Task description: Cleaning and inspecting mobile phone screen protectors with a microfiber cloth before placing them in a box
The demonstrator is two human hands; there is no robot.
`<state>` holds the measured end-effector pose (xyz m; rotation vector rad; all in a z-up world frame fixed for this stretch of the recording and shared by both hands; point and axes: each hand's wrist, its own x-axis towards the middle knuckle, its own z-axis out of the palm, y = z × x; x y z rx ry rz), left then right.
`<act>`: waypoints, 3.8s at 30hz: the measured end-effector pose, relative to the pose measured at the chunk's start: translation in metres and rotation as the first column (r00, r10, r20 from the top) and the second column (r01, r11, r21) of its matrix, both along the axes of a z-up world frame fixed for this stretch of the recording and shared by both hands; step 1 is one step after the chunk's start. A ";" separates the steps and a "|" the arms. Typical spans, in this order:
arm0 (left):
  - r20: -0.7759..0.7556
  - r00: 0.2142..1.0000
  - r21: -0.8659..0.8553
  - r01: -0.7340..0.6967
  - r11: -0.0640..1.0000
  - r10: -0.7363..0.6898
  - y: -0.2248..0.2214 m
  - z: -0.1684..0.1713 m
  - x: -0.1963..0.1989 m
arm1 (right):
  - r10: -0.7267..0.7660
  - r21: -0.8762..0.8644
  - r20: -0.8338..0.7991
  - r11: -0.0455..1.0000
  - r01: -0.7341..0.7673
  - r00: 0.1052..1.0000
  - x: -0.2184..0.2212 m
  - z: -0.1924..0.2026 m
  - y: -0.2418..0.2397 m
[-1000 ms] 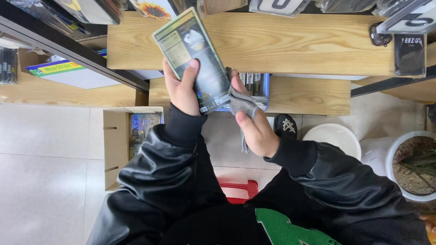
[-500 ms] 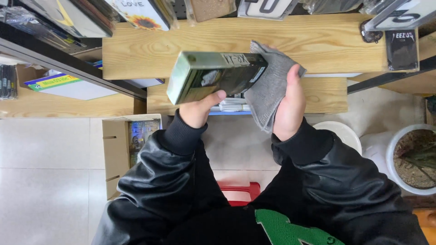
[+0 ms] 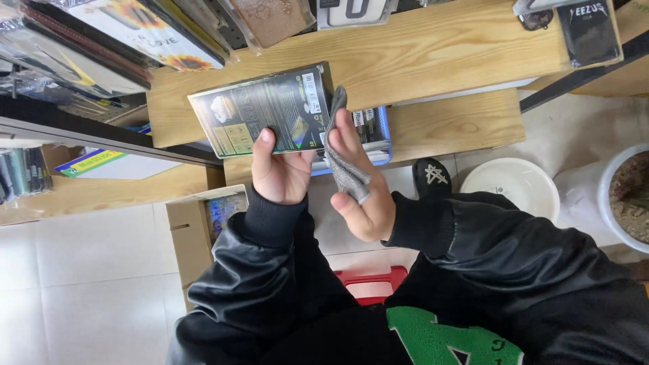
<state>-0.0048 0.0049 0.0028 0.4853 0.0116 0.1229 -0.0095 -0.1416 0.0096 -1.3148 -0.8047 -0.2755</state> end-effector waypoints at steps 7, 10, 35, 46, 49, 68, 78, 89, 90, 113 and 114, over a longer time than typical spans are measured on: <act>0.020 0.996 -0.002 0.090 0.996 -0.090 -0.027 -0.005 -0.011 | -0.055 0.012 0.106 0.998 0.054 0.993 0.031 0.012 -0.016; 0.017 0.994 -0.051 0.108 0.993 -0.107 -0.018 -0.009 -0.003 | -0.114 -0.091 0.215 0.987 0.136 0.970 0.016 -0.001 -0.014; -0.077 0.995 -0.031 0.062 0.998 -0.064 0.001 -0.010 0.006 | -0.092 -0.219 0.339 0.960 0.174 0.936 -0.006 -0.001 -0.004; -0.164 0.984 -0.066 0.063 0.996 -0.073 -0.017 -0.025 0.000 | -0.143 -0.149 0.281 0.970 0.191 0.949 0.015 0.006 -0.014; -0.140 0.987 -0.003 0.075 0.997 -0.075 -0.023 -0.009 -0.004 | -0.202 -0.096 0.238 0.969 0.230 0.950 0.030 0.014 -0.018; -0.073 0.966 0.461 -0.188 0.867 0.248 -0.002 -0.140 -0.002 | -0.058 0.144 -0.426 0.981 0.131 0.903 0.037 -0.012 -0.035; 0.039 0.951 0.409 -0.297 0.863 0.308 -0.013 -0.092 -0.008 | 0.047 0.082 -0.274 0.996 -0.026 0.960 0.030 -0.002 -0.012; 0.024 0.847 0.230 -0.522 0.822 0.531 0.008 -0.077 0.005 | 0.266 0.152 -0.301 0.961 -0.229 0.916 0.018 0.004 -0.003; 0.053 0.835 0.250 -0.542 0.802 0.548 0.004 -0.038 0.001 | 0.290 0.195 -0.346 0.953 -0.234 0.893 0.017 0.007 -0.001; 0.028 0.999 0.394 -0.038 0.918 0.029 -0.037 0.035 -0.028 | 0.112 -0.484 0.600 0.840 0.247 0.792 0.048 0.019 -0.026; -0.144 0.984 0.478 0.160 0.864 -0.103 -0.038 0.064 -0.031 | 0.098 -0.489 0.547 0.843 0.222 0.831 0.051 0.018 -0.027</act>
